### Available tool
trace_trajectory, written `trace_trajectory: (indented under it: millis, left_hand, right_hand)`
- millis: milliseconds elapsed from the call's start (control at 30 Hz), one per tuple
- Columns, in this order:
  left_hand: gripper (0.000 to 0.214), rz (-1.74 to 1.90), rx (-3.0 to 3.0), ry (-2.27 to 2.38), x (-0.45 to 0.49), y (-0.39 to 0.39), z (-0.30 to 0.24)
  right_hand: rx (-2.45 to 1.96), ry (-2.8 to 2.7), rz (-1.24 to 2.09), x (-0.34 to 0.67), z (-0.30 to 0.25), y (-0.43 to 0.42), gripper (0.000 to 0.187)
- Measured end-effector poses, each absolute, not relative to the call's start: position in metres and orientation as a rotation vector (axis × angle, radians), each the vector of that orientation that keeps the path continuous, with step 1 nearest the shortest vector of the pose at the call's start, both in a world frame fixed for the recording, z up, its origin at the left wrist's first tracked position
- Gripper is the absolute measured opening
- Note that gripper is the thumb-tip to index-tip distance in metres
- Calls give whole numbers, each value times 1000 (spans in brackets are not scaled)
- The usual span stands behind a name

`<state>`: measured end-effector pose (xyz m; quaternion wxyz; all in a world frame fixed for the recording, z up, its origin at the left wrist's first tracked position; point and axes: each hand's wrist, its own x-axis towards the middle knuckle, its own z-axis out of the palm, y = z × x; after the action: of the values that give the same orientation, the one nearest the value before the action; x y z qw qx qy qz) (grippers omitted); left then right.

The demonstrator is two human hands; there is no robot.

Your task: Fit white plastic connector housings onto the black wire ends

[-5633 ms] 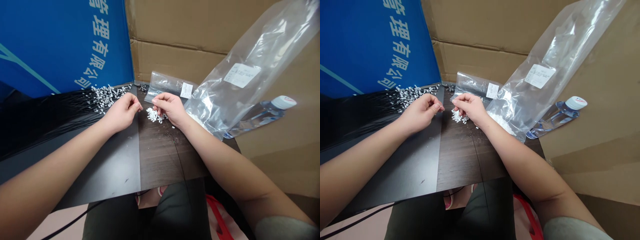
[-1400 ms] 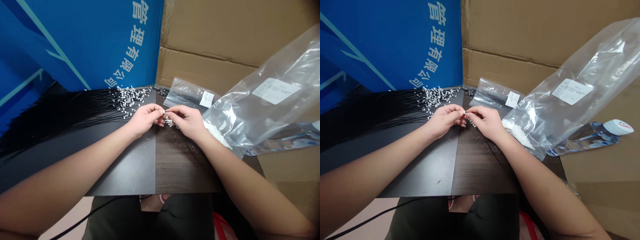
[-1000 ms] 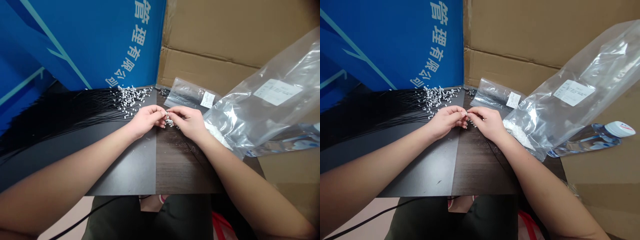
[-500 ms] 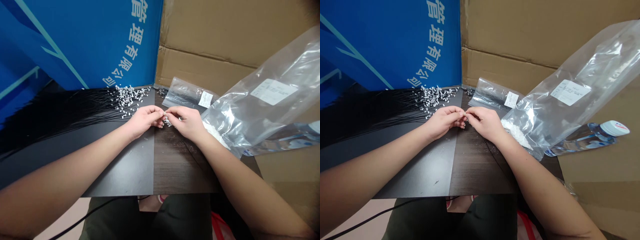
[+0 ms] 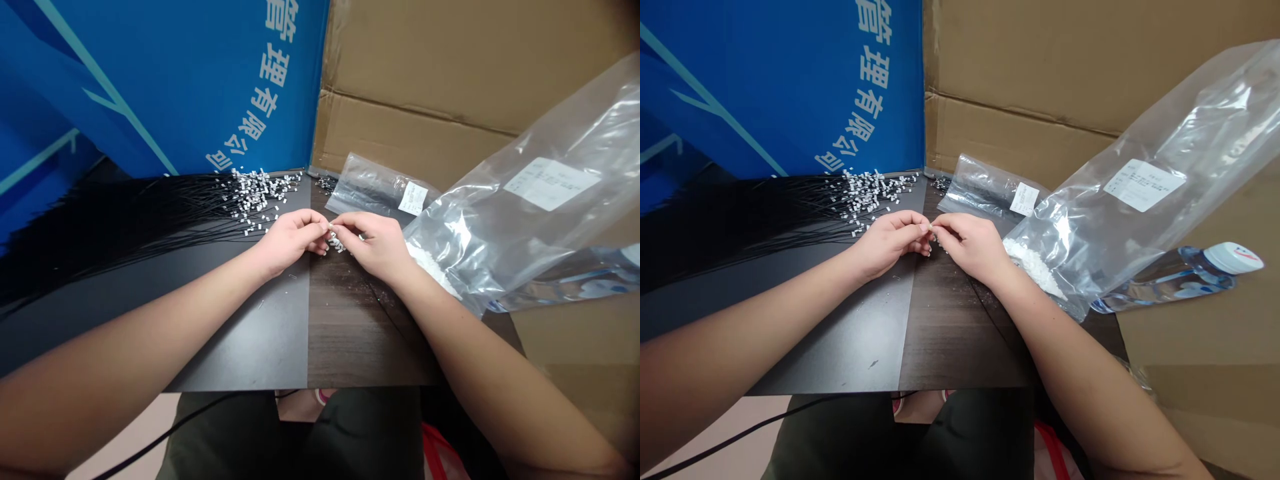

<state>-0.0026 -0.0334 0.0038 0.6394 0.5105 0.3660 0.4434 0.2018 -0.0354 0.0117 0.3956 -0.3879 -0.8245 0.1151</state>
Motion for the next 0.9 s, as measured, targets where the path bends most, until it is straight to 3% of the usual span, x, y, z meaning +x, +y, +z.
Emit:
trace_trajectory:
  millis: [233, 500, 733, 900]
  left_hand:
    - [19, 1037, 1131, 871, -1, -35, 7]
    - [16, 1093, 1090, 937, -1, -32, 6]
    - [17, 1109, 1073, 956, 0, -32, 6]
    - [15, 1107, 1079, 955, 0, -31, 7]
  right_hand:
    - [-1044, -1943, 451, 202, 7, -35, 15]
    - [-1078, -1486, 1142, 192, 3, -33, 20]
    - [-1042, -1257, 1411, 192, 2, -29, 34]
    - [-1037, -1138, 1568, 193, 9, -30, 32]
